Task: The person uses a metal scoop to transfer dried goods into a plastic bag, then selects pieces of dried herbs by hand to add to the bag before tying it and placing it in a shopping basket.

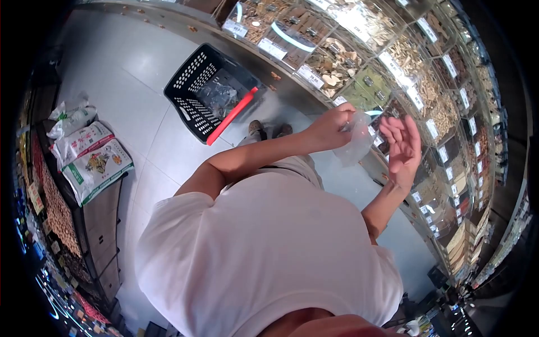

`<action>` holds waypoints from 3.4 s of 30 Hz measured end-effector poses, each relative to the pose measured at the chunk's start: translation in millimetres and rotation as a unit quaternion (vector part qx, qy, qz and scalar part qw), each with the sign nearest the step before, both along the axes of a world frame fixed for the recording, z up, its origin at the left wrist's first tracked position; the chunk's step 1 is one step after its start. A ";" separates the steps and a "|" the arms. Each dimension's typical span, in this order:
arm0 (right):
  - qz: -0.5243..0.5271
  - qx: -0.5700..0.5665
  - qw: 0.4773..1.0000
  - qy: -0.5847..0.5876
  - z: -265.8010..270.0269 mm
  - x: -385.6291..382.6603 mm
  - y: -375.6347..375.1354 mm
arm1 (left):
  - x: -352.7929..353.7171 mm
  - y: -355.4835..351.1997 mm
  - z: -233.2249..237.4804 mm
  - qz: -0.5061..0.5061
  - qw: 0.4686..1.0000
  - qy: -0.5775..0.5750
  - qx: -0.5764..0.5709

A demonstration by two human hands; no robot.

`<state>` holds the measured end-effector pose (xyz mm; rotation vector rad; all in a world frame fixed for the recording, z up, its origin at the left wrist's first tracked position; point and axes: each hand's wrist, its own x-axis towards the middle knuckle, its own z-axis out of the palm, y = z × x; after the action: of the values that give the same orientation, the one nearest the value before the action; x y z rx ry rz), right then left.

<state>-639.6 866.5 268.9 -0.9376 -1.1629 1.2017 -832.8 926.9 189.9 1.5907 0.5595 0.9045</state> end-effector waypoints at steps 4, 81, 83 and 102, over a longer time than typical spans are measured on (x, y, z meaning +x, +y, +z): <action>0.105 -0.108 0.944 -0.292 -22.2 -3.0 4.8 | -13.7 6.3 25.1 -0.004 0.998 -0.068 0.009; -0.274 0.008 0.895 -0.351 -111.5 -50.2 -18.7 | 14.4 44.6 -77.1 -0.254 0.917 0.151 -0.269; -0.268 0.036 0.900 -0.342 -113.4 -51.9 -17.4 | 11.5 44.7 -72.7 -0.274 0.900 0.142 -0.309; -0.239 -0.170 0.931 -0.216 -139.6 -32.3 0.0 | -9.4 46.4 -17.9 -0.154 0.977 0.148 -0.022</action>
<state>-672.0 866.5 129.3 -1.7048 -0.9845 0.8244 -842.2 973.3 172.1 1.7254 0.5162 0.4232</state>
